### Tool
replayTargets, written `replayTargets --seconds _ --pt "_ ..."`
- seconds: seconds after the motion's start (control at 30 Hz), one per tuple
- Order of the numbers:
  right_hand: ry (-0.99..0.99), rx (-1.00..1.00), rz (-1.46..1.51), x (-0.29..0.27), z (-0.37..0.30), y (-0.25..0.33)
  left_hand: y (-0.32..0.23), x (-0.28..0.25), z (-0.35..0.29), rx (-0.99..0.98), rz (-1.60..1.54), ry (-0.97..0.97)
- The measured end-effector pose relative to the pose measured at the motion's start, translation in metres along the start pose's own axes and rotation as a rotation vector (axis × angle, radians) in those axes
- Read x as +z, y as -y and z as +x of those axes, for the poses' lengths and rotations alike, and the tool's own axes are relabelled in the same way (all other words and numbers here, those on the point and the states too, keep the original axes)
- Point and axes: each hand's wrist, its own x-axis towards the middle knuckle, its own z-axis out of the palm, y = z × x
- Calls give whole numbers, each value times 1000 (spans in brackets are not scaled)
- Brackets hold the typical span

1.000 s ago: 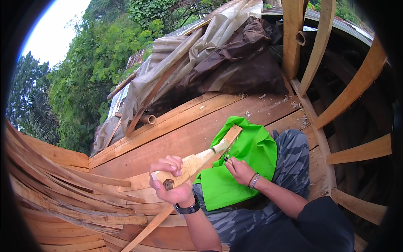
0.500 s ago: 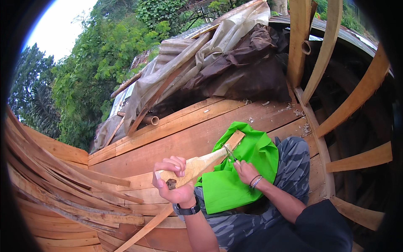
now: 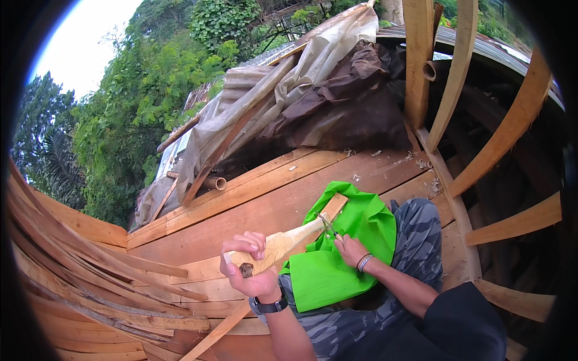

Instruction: The person is carving a wooden handle using a knife. They hold the handle in their left hand and use the knife in their right hand to shave off thin strips of wood. The carving is performed over a bright green cloth placed on the wooden floor.

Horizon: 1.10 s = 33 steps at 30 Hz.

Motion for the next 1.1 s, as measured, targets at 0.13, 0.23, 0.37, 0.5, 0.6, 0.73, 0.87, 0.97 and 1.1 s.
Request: replayTargets --seconds 0.13,0.23,0.37,0.5,0.6,0.73,0.87,0.97,1.1 --pt "51 -148 127 -5 -16 17 0 -9 -2 6 -22 -44" --pt "30 91 41 8 6 -22 1 2 1 1 -42 -6" --pt "91 -235 130 -11 -23 36 -2 -11 -4 -15 -7 -52" --pt "-6 66 57 3 11 -17 2 5 3 0 -18 1" --pt "15 -164 50 -16 -19 38 -3 -9 -3 6 4 -43" --pt "-29 4 1 -1 7 -7 2 8 1 -21 -13 -6" --pt "0 -69 8 4 5 4 -1 4 0 -4 33 10" --pt "47 -81 64 -17 -3 22 -2 2 1 -9 62 -43" --pt "25 -6 60 4 12 -16 1 13 3 -24 40 -13"
